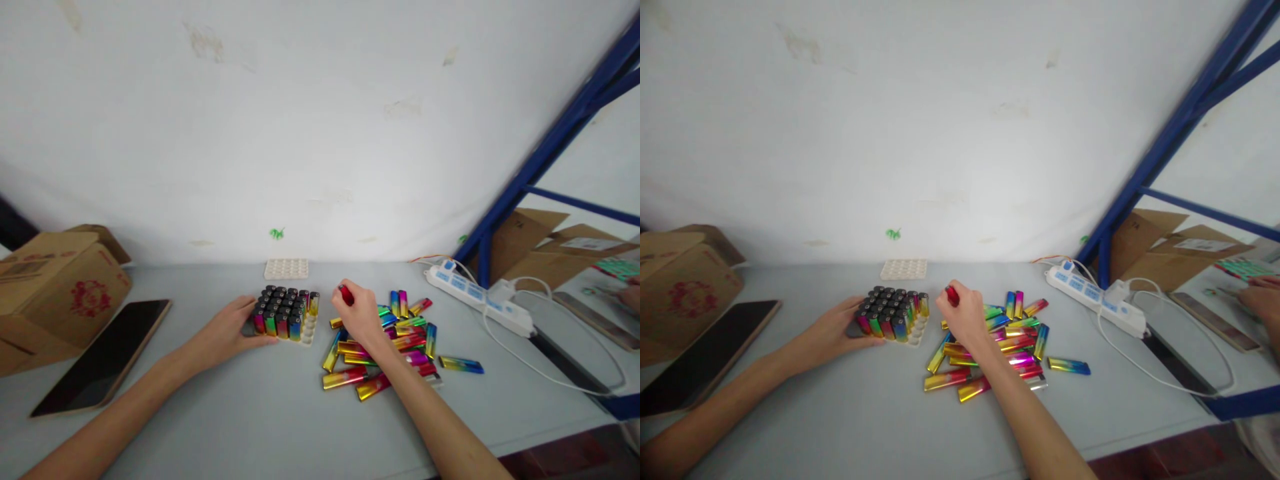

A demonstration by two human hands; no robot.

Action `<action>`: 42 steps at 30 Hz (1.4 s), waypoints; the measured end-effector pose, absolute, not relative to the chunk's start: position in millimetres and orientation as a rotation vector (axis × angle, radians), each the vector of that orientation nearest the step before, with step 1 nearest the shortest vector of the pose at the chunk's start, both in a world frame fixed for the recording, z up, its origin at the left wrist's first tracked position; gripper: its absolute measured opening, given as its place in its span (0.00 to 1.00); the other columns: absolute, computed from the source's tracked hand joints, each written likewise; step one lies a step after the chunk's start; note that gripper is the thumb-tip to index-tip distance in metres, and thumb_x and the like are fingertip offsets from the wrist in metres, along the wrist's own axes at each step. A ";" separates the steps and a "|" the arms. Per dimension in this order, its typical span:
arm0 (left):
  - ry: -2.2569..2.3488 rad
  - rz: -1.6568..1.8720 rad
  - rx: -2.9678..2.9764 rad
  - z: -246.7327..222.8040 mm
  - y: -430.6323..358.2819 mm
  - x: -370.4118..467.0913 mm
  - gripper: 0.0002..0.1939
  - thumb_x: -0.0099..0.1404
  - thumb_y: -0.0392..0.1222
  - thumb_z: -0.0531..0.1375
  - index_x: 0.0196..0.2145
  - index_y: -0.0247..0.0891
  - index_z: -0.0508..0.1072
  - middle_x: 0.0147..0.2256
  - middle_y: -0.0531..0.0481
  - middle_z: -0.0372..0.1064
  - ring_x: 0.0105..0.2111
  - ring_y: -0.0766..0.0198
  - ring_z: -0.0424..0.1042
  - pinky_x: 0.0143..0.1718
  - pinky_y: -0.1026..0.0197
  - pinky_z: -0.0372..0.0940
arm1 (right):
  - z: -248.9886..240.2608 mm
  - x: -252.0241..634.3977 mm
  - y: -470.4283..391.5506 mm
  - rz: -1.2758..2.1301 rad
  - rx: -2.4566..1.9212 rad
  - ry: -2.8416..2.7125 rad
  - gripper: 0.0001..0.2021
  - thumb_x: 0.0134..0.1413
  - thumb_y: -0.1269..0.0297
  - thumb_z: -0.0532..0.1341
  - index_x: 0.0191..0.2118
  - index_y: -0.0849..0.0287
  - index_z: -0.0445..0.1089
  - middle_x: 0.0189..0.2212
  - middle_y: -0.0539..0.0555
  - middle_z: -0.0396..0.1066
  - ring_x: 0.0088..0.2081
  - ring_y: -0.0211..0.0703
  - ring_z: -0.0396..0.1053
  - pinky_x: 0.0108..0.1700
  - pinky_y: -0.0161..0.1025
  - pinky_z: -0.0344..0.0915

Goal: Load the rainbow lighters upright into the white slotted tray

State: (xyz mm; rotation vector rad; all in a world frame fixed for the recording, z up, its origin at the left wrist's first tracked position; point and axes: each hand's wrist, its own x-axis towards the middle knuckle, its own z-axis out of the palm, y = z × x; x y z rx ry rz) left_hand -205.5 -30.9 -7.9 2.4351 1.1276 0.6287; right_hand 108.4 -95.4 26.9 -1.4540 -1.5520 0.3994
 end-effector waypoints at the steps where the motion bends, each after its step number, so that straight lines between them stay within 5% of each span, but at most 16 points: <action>1: 1.125 0.632 2.432 -8.2 -30.5 -205.7 0.27 0.60 0.70 0.75 0.46 0.49 0.84 0.50 0.42 0.85 0.53 0.37 0.83 0.58 0.41 0.81 | 28.3 107.9 -96.0 0.397 -1.451 -1.555 0.17 0.63 0.52 0.57 0.25 0.50 0.55 0.19 0.43 0.53 0.25 0.39 0.51 0.32 0.39 0.50; 6: 1.124 0.643 2.436 -8.5 -30.2 -206.7 0.27 0.60 0.71 0.75 0.46 0.49 0.84 0.51 0.41 0.85 0.53 0.36 0.83 0.59 0.40 0.80 | 33.0 105.4 -98.2 0.394 -1.457 -1.551 0.24 0.65 0.44 0.57 0.23 0.49 0.52 0.18 0.43 0.52 0.25 0.38 0.48 0.32 0.40 0.49; 13: 1.137 0.623 2.453 -10.0 -30.0 -207.2 0.26 0.61 0.70 0.75 0.45 0.49 0.84 0.50 0.41 0.85 0.53 0.37 0.83 0.58 0.41 0.81 | 27.2 108.0 -96.5 0.428 -1.468 -1.539 0.12 0.60 0.53 0.58 0.27 0.51 0.61 0.21 0.43 0.58 0.25 0.39 0.55 0.33 0.39 0.52; 19: 1.131 0.619 2.436 -4.5 -33.1 -205.1 0.31 0.62 0.72 0.74 0.51 0.46 0.85 0.55 0.40 0.84 0.57 0.37 0.82 0.64 0.40 0.78 | 30.7 114.3 -100.4 0.452 -1.416 -1.677 0.19 0.77 0.46 0.56 0.35 0.51 0.64 0.24 0.44 0.64 0.27 0.42 0.62 0.35 0.39 0.58; 25: 1.142 0.596 2.438 -5.0 -33.5 -205.7 0.32 0.62 0.71 0.74 0.50 0.44 0.85 0.54 0.41 0.84 0.55 0.39 0.82 0.61 0.42 0.79 | 32.5 121.2 -103.6 0.323 -1.228 -1.998 0.19 0.85 0.51 0.55 0.38 0.53 0.69 0.39 0.55 0.74 0.43 0.48 0.74 0.48 0.41 0.69; 31: 1.122 0.610 2.446 -7.4 -32.0 -206.2 0.33 0.63 0.71 0.74 0.52 0.43 0.85 0.55 0.39 0.84 0.56 0.39 0.82 0.62 0.40 0.78 | 32.1 117.2 -102.9 0.503 -1.414 -2.036 0.22 0.84 0.54 0.60 0.33 0.54 0.68 0.29 0.49 0.76 0.32 0.43 0.74 0.39 0.38 0.62; 42: 1.135 0.622 2.430 -3.7 -33.3 -203.8 0.32 0.62 0.71 0.74 0.51 0.43 0.85 0.53 0.40 0.85 0.54 0.38 0.83 0.61 0.40 0.78 | 39.2 109.6 -104.2 0.346 -1.567 -2.190 0.14 0.84 0.55 0.63 0.43 0.56 0.77 0.33 0.54 0.83 0.34 0.45 0.80 0.38 0.37 0.60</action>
